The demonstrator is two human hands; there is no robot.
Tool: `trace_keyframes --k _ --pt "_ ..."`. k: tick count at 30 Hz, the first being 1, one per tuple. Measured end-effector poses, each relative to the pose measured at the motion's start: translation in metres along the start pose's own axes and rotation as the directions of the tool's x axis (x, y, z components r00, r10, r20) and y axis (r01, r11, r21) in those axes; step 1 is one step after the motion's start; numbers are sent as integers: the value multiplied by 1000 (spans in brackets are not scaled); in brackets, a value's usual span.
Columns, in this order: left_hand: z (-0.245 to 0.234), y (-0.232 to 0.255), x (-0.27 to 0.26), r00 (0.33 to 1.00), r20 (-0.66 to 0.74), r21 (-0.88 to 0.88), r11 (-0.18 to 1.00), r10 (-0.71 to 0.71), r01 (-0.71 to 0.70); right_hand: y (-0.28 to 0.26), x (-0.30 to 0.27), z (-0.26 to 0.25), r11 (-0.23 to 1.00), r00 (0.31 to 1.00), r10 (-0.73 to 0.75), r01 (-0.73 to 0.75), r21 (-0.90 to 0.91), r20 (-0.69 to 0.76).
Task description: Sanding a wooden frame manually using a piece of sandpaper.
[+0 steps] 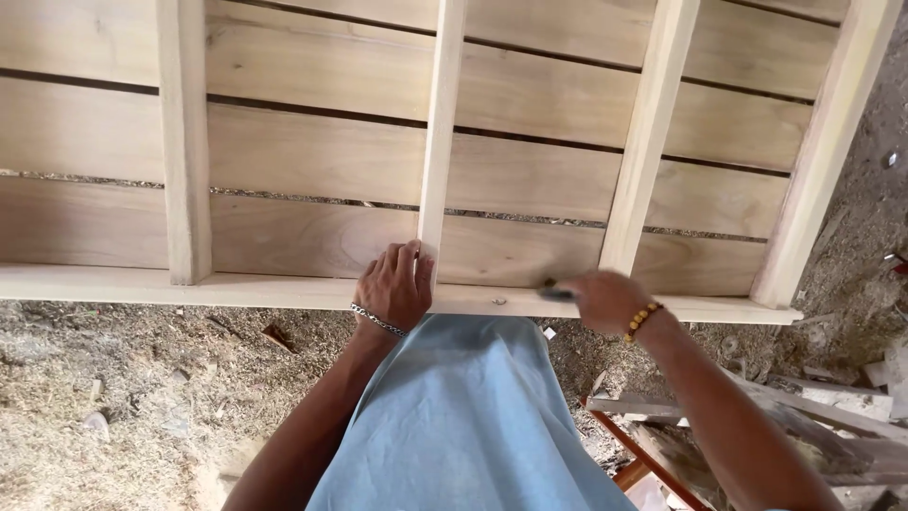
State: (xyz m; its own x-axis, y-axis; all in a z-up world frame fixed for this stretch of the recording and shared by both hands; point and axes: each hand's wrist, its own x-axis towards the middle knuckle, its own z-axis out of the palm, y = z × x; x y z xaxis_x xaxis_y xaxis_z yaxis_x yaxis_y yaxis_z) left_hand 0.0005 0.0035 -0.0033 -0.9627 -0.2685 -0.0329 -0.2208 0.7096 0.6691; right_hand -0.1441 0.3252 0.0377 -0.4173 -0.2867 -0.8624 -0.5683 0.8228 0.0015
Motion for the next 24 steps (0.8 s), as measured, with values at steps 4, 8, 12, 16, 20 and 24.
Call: trace_keyframes --k 4,8,12,16,20,24 --pt "2 0 0 1000 -16 8 1000 5 -5 2 4 33 966 970 -214 228 119 -117" --pt "-6 4 1 1000 -24 -1 1000 4 -4 -10 29 75 887 885 -242 368 278 -398" --pt "-3 1 1 997 -63 -5 999 38 -39 -104 67 61 917 885 -321 379 122 -338" --pt "-5 1 0 999 -37 15 1000 15 -14 -109 34 40 903 849 -363 422 80 -383" --pt "-4 -2 4 999 -38 -13 1000 10 -10 -37 7 42 940 938 -148 232 251 -315" --pt "-10 3 3 993 -102 -22 997 65 -67 -54 60 115 906 701 -286 420 53 -654"
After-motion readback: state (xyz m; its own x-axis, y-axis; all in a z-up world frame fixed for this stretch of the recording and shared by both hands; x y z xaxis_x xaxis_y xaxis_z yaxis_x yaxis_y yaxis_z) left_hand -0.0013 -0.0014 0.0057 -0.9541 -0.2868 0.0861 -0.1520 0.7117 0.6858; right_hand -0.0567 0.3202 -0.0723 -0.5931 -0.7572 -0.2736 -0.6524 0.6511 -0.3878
